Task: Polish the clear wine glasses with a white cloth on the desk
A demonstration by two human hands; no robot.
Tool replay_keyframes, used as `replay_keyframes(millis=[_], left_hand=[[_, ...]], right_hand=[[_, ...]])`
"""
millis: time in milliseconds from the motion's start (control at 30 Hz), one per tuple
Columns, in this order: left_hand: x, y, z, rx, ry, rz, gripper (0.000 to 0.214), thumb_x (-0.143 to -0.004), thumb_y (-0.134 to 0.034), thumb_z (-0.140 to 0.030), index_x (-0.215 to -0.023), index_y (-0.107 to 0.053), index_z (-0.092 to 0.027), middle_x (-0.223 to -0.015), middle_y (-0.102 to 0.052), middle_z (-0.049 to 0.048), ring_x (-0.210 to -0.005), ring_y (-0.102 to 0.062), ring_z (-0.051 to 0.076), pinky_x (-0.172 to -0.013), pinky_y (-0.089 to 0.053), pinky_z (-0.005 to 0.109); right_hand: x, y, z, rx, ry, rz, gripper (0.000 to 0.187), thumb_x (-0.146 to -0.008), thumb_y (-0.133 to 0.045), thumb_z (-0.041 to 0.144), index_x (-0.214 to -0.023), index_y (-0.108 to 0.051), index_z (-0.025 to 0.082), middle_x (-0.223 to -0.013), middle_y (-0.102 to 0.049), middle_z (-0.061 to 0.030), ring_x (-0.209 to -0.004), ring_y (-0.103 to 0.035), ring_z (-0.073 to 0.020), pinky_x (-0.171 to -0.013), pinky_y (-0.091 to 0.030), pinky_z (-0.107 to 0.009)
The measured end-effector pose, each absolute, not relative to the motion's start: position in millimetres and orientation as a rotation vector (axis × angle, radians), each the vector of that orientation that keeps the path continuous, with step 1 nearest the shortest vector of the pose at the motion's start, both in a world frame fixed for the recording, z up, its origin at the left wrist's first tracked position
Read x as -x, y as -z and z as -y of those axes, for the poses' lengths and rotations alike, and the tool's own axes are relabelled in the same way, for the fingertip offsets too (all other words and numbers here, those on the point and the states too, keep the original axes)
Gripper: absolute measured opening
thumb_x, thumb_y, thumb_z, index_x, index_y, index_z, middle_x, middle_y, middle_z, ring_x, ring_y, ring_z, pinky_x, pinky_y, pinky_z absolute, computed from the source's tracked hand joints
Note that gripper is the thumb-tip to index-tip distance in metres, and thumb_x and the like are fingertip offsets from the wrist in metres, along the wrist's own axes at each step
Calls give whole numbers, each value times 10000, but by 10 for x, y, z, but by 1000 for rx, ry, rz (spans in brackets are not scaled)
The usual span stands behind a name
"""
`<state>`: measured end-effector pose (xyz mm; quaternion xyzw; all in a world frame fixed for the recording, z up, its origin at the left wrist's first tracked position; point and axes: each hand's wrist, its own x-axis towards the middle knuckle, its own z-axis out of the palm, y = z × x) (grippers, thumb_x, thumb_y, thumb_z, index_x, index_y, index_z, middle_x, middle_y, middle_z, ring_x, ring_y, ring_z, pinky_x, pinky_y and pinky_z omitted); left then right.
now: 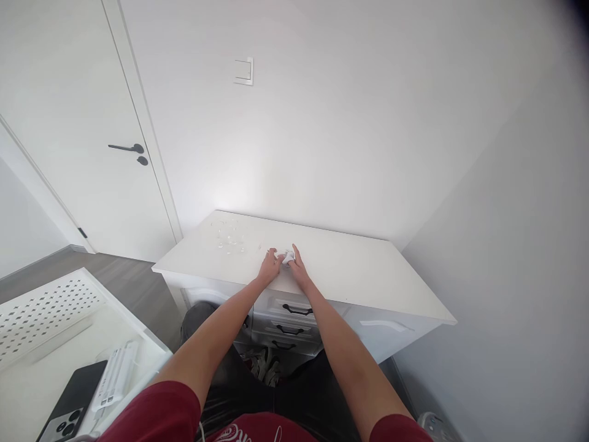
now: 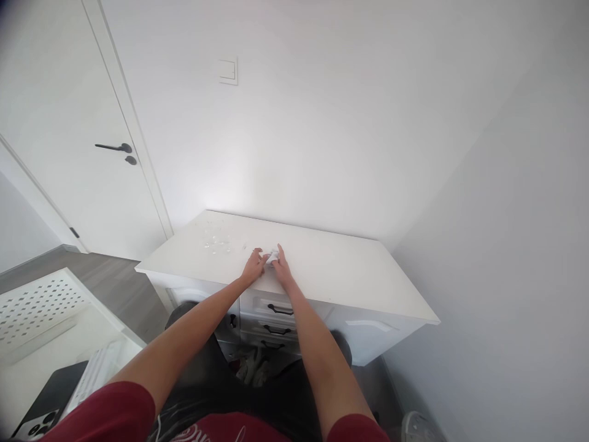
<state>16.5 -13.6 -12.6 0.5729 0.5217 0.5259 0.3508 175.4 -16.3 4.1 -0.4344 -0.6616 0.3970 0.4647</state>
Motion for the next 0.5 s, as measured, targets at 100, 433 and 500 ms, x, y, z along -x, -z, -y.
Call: replay_keyframes(millis=[100, 433, 500], left_hand=[[-170, 148, 120, -1547, -1353, -1333, 457, -858, -633, -492, -1193, -517, -205, -887, -580, 24, -580, -512, 128, -688, -456, 299], [-174, 59, 171, -1660, -1161, -1210, 464, -916, -493, -539, -1303, -515, -282, -884, -630, 15, -549, -552, 111, -630, -470, 264], [-173, 50, 179, -1686, -1136, -1214, 455, -907, -511, -524, -1299, -516, -292, -915, -645, 20, -567, -567, 112, -630, -469, 260]], right_hand=[[-1797, -26, 109, 1058, -979, 1579, 656, -882, -391, 395, -1522, -323, 266, -1461, -476, -52, -1271, -496, -198, -999, -451, -338], [-1841, 85, 21, 942, -1161, 1347, 454, -844, -459, 443, -1248, -553, 260, -1001, -647, -22, -850, -606, -154, -755, -494, -273], [-1841, 103, 10, 962, -1150, 1282, 409, -820, -483, 443, -1180, -559, 263, -964, -637, -12, -808, -597, -144, -714, -483, -258]])
